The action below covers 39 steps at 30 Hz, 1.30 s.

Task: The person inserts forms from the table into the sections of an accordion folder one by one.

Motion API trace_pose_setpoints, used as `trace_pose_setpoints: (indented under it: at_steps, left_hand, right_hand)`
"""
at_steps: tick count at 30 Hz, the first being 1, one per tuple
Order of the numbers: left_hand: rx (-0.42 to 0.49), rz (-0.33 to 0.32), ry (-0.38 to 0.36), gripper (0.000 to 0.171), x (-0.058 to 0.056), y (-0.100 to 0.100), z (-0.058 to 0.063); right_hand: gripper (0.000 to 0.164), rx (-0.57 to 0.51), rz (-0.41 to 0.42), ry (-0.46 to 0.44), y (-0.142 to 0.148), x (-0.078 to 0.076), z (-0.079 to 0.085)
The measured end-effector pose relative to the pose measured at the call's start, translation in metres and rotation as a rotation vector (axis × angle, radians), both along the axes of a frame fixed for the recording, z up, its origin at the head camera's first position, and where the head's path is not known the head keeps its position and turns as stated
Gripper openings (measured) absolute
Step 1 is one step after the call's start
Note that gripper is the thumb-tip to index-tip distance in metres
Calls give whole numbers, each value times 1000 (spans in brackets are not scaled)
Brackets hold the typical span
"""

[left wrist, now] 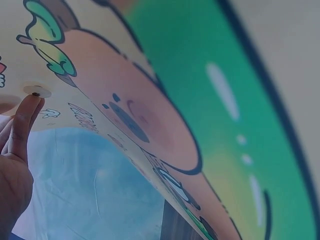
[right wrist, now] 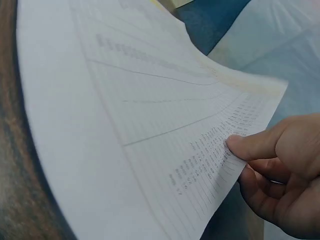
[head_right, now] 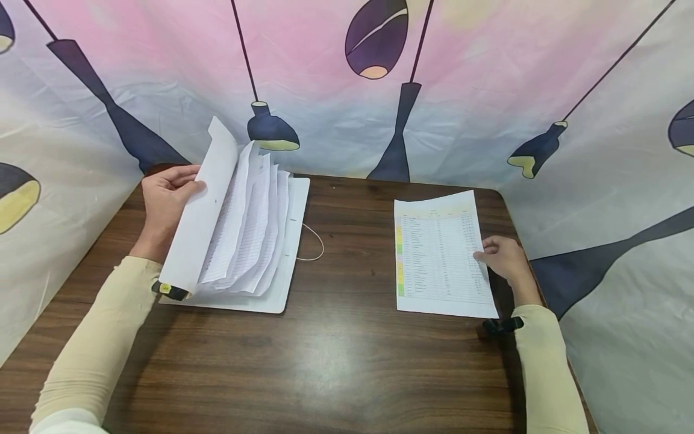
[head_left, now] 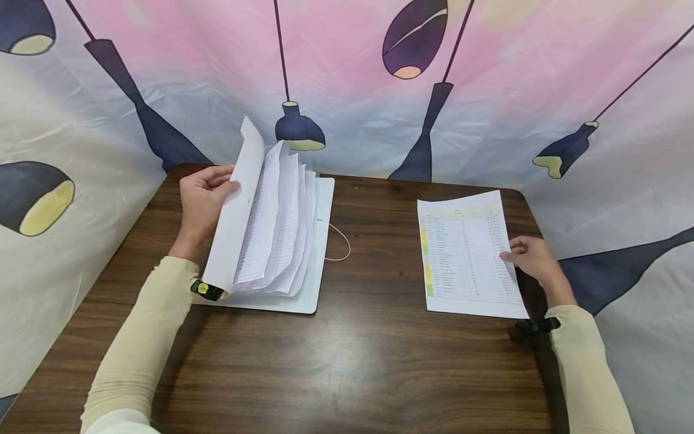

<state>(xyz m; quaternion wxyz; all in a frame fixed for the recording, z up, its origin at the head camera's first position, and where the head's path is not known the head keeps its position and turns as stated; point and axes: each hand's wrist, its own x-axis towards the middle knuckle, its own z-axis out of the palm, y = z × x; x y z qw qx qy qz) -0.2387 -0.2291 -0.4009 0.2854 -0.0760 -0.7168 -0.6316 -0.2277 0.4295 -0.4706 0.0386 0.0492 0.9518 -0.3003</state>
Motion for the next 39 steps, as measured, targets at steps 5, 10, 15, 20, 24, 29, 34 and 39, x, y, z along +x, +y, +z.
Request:
trace_pose_setpoints:
  at_steps: [5,10,15,20,24,29,34,39]
  left_hand:
    - [11,-5,6,24,0,0,0]
    - [-10,3,13,24,1,1,1]
    - [-3,-1,11,24,1,1,1]
    - [-2,-2,9,24,1,0,1]
    - [-8,2,8,24,1,0,1]
    - [-7,0,9,24,0,0,2]
    - [-5,-1,5,24,0,0,2]
    - [-3,0,3,24,0,0,2]
  right_hand:
    - [44,-38,6,-11,2,0,1]
    - [46,-66,4,-1,1,1,1]
    - [43,-76,7,22,-1,2,3]
    - [38,-113,36,48,-2,2,4]
    - [36,-147,62,58,-4,4,6]
    - [32,-188,91,63,-10,5,14]
    - [37,-233,90,62,-20,5,23]
    - [47,-304,94,53,-34,5,33]
